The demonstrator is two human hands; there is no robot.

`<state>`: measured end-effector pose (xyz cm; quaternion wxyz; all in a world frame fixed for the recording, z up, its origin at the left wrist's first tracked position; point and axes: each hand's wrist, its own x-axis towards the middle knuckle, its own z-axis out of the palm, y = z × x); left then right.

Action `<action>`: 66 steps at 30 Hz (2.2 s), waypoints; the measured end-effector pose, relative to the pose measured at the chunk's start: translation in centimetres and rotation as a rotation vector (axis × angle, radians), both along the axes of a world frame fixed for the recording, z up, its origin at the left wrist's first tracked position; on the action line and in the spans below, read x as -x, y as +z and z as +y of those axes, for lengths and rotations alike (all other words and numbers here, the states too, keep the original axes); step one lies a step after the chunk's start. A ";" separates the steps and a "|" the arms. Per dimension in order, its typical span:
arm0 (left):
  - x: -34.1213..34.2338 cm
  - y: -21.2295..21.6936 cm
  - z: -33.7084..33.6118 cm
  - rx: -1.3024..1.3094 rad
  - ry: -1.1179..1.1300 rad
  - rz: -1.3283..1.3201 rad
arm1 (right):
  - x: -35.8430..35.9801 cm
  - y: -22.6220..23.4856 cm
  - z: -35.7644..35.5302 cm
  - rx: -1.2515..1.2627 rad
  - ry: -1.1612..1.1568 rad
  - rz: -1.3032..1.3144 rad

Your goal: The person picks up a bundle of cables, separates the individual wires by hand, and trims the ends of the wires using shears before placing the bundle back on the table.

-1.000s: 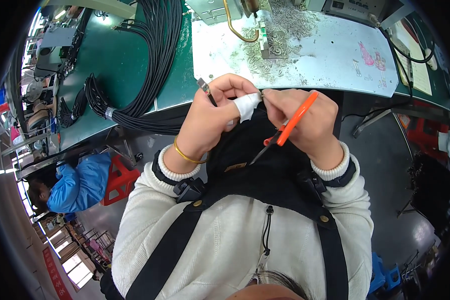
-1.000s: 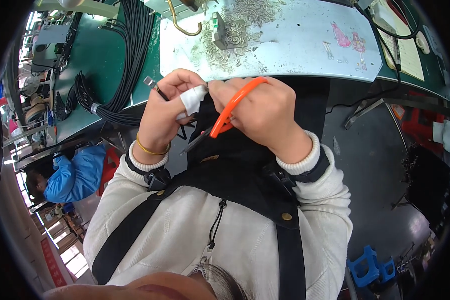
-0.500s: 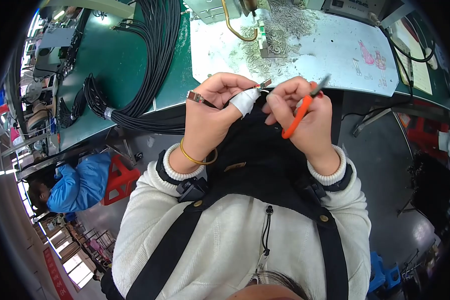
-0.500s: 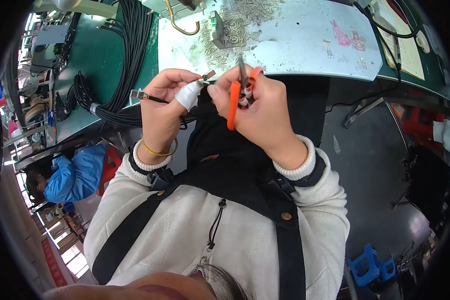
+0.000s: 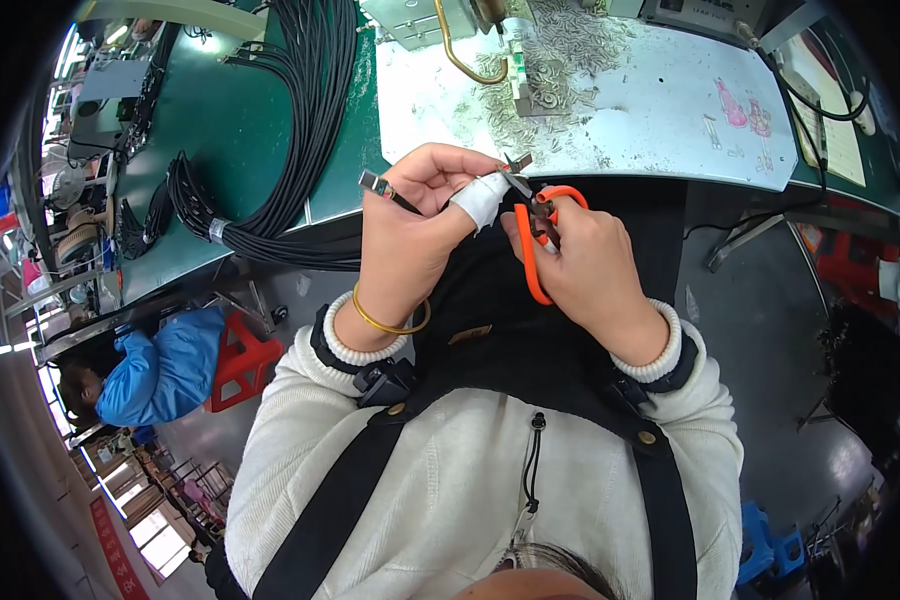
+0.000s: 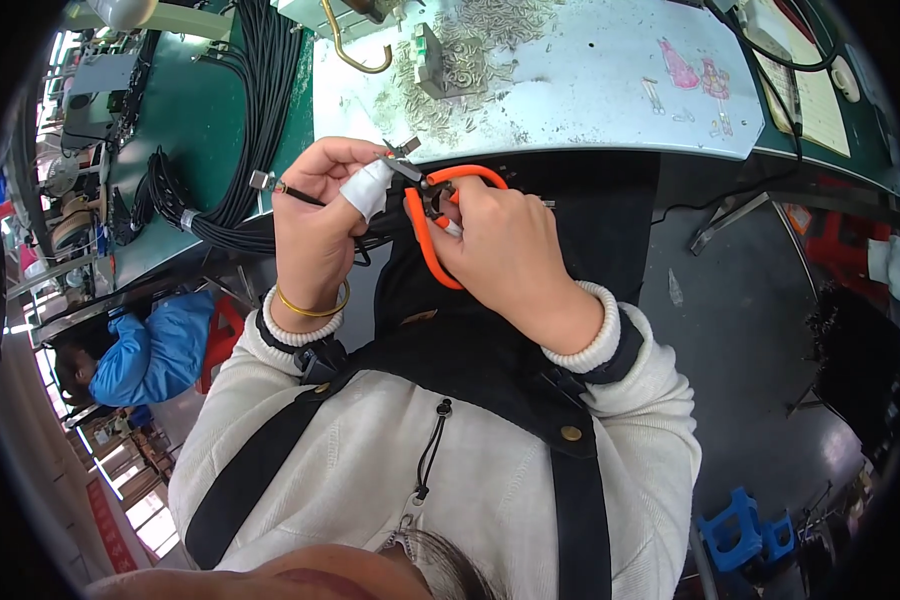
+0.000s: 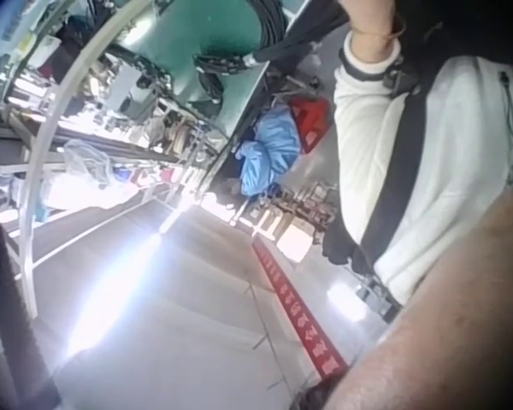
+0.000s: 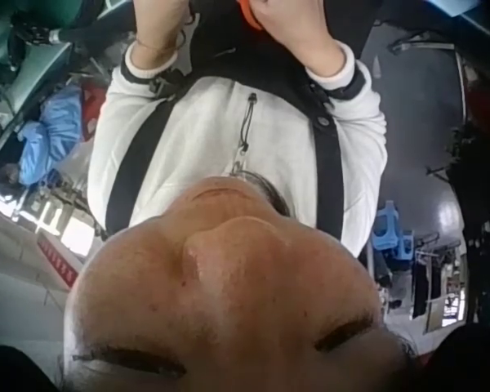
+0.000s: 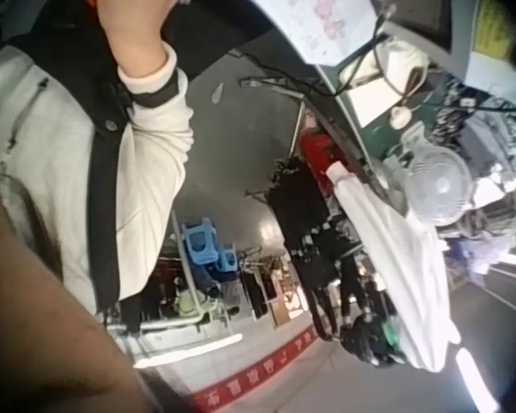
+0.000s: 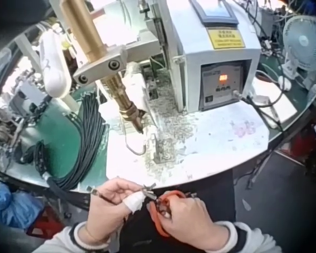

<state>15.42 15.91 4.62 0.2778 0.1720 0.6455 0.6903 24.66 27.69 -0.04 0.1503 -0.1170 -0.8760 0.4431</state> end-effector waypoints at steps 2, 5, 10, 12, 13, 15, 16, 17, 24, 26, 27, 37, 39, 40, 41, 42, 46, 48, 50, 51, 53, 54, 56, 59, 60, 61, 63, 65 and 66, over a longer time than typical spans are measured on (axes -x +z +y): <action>0.5 0.1 0.0 0.076 -0.038 -0.065 | 0.1 -0.2 0.0 0.011 -0.001 0.004; 1.7 -0.1 0.4 0.123 -0.053 -0.100 | 0.4 -0.4 0.1 0.420 0.097 0.021; 5.7 -1.2 2.2 -0.109 -0.099 -0.307 | 1.2 2.5 1.8 0.977 0.015 -0.129; 6.5 -1.4 3.1 -0.098 -0.087 -0.315 | 2.7 2.9 2.3 0.911 -0.111 0.040; 6.7 -1.5 3.6 -0.092 -0.076 -0.323 | 3.4 3.0 2.7 0.872 -0.176 0.123; 7.2 -1.4 3.9 -0.081 -0.063 -0.330 | 5.2 2.8 3.8 0.833 -0.152 0.107; 7.4 -1.4 3.9 -0.062 -0.086 -0.326 | 6.2 2.6 4.4 0.792 -0.127 0.090; 7.7 -1.3 3.9 -0.042 -0.107 -0.323 | 6.8 2.5 4.7 0.752 -0.100 0.072; 8.6 -1.4 3.8 -0.031 -0.185 -0.368 | 8.0 2.1 5.5 0.816 -0.045 0.000; 8.5 -1.2 3.8 -0.013 -0.177 -0.385 | 7.9 2.1 5.4 0.829 -0.048 0.004; 8.5 -1.2 3.8 -0.013 -0.179 -0.383 | 8.0 2.0 5.3 0.840 -0.050 0.011; 7.3 -0.9 4.0 0.008 -0.053 -0.306 | 7.8 2.1 5.2 0.859 -0.049 0.044; 7.3 -0.9 3.9 0.008 -0.046 -0.299 | 7.8 2.2 5.2 0.852 -0.066 0.030; 7.5 -1.0 3.8 0.001 -0.073 -0.307 | 7.8 2.3 5.1 0.846 -0.082 0.017; 7.7 -1.0 3.7 -0.007 -0.100 -0.315 | 7.8 2.3 5.1 0.840 -0.099 0.003; 7.8 -1.1 3.7 -0.015 -0.129 -0.323 | 7.8 2.3 5.0 0.837 -0.100 0.004; 7.5 -0.7 4.1 0.013 -0.094 -0.277 | 7.7 2.1 5.0 0.823 -0.097 0.032; 7.3 -0.6 3.7 0.001 -0.110 -0.292 | 7.5 2.1 4.9 0.831 -0.088 0.066; 7.1 -0.5 3.3 -0.020 -0.140 -0.322 | 7.1 2.2 4.7 0.833 -0.081 0.083; 6.7 -0.4 3.2 -0.023 -0.139 -0.321 | 6.6 2.4 4.6 0.863 -0.058 0.091; 5.1 -0.3 2.8 -0.021 -0.058 -0.205 | 5.8 2.5 4.2 0.927 -0.009 0.107; 4.4 -0.2 2.7 -0.020 -0.018 -0.146 | 5.3 2.7 4.0 0.927 -0.006 0.106; 3.4 -0.3 2.2 0.010 -0.027 -0.075 | 4.1 3.1 3.6 0.857 0.013 0.156; 2.1 -0.7 1.6 0.074 -0.048 0.068 | 2.8 3.9 2.0 0.608 0.054 0.271; 1.7 -1.1 1.6 0.110 -0.100 0.172 | 2.6 4.2 1.4 0.391 0.080 0.355; 1.4 -1.4 1.5 0.146 -0.153 0.277 | 2.4 4.3 1.0 0.172 0.104 0.435; 1.0 -1.6 1.4 0.178 -0.208 0.382 | 2.1 4.2 1.1 0.120 0.042 0.393; 1.0 -1.2 1.1 0.115 -0.298 0.204 | 1.8 4.0 1.1 0.023 -0.078 0.308; 1.0 -0.9 0.9 0.084 -0.342 0.115 | 1.7 3.8 1.2 0.021 -0.079 0.310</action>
